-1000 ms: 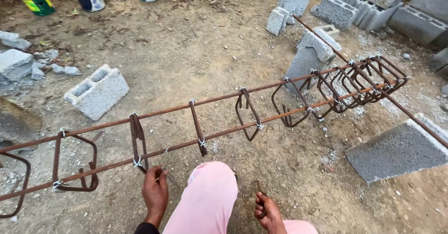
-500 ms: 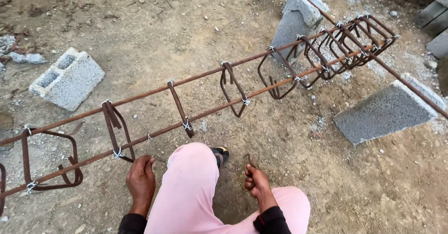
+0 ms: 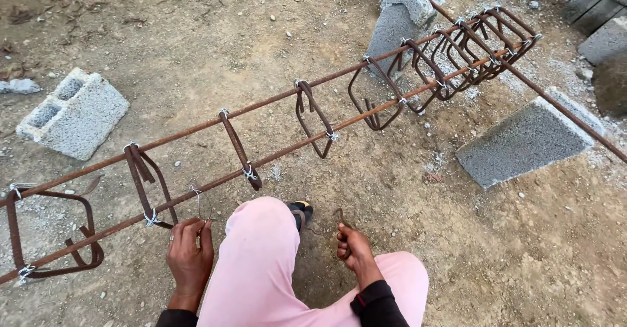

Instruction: Tying metal wire around rebar intersections using a wire twister tool to assemble a reinforcement cage.

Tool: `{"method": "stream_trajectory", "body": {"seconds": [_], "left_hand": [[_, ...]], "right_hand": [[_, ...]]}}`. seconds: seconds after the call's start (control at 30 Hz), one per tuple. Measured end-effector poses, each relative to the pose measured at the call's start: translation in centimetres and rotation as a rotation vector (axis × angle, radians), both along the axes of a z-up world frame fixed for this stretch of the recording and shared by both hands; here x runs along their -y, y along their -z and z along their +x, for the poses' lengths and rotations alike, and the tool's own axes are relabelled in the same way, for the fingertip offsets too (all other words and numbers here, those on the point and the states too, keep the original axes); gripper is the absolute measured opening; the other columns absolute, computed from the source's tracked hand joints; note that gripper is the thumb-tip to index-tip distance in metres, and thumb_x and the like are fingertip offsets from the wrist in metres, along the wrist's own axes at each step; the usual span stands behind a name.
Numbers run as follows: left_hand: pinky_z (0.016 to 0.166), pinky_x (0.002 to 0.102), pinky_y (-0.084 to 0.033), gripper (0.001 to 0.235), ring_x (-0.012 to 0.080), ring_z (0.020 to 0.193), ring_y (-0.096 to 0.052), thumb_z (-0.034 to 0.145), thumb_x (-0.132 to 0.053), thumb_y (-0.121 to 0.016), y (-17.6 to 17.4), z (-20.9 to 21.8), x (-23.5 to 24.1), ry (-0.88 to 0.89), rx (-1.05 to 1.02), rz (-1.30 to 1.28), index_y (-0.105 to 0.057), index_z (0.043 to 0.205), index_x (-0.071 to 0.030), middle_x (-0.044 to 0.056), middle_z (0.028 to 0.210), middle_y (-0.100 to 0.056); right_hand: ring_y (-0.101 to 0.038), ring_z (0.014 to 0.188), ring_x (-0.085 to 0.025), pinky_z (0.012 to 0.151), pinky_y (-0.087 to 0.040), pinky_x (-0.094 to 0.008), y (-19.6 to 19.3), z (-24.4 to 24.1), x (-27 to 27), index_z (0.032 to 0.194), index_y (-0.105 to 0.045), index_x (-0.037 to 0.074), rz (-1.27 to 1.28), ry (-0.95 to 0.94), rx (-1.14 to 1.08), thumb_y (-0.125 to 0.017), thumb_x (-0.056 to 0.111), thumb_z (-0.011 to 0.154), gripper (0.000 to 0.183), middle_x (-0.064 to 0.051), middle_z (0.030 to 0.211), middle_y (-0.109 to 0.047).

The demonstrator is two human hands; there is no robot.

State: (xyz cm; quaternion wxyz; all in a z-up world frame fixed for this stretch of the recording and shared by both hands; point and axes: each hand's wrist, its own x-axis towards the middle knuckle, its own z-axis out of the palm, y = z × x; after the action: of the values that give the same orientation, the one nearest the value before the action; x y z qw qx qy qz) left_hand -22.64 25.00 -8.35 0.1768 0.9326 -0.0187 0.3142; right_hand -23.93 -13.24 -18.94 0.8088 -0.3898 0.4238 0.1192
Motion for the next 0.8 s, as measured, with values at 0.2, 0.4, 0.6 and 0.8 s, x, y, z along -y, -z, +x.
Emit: {"method": "stream_trajectory", "body": {"seconds": [0.2, 0.4, 0.6, 0.8], "left_hand": [[0.064, 0.034, -0.061, 0.012, 0.0221, 0.085, -0.069, 0.095, -0.009, -0.074, -1.5, -0.1, 0.3, 0.06, 0.051, -0.017, -0.063, 0.095, -0.003, 0.014, 0.106, -0.073], [0.081, 0.035, -0.059, 0.014, 0.0257, 0.099, -0.062, 0.094, -0.003, -0.074, -6.4, -0.8, 2.0, 0.153, 0.204, -0.118, -0.061, 0.095, 0.002, 0.019, 0.12, -0.061], [0.093, 0.038, -0.059, 0.017, 0.0249, 0.107, -0.06, 0.092, 0.005, -0.071, -9.9, -0.4, 3.9, 0.239, 0.23, -0.311, -0.057, 0.098, -0.002, 0.015, 0.122, -0.06], [0.091, 0.038, -0.059, 0.016, 0.0262, 0.107, -0.061, 0.092, 0.004, -0.071, -12.0, -0.3, 5.4, 0.273, 0.21, -0.302, -0.058, 0.1, -0.001, 0.015, 0.119, -0.061]], "right_hand": [[-0.037, 0.045, -0.008, 0.035, -0.026, -0.023, 0.5, -0.2, 0.2, 0.103, -0.061, 0.004, -0.001, 0.0, -0.007, -0.058, 0.015, 0.103, 0.01, -0.005, 0.072, -0.055], [-0.04, 0.044, -0.009, 0.034, -0.028, -0.023, -1.3, -0.4, -0.2, 0.098, -0.061, 0.002, -0.043, -0.021, -0.025, -0.059, 0.013, 0.103, 0.012, -0.005, 0.07, -0.056], [-0.043, 0.045, -0.01, 0.037, -0.037, -0.026, -4.5, -1.2, -0.5, 0.101, -0.061, 0.001, -0.172, -0.083, -0.079, -0.054, 0.015, 0.106, 0.017, -0.003, 0.068, -0.055], [-0.051, 0.053, -0.013, 0.044, -0.041, -0.027, -2.7, -2.1, 1.4, 0.108, -0.059, 0.007, -0.264, 0.055, 0.102, -0.053, 0.009, 0.105, 0.008, -0.004, 0.071, -0.058]]}}
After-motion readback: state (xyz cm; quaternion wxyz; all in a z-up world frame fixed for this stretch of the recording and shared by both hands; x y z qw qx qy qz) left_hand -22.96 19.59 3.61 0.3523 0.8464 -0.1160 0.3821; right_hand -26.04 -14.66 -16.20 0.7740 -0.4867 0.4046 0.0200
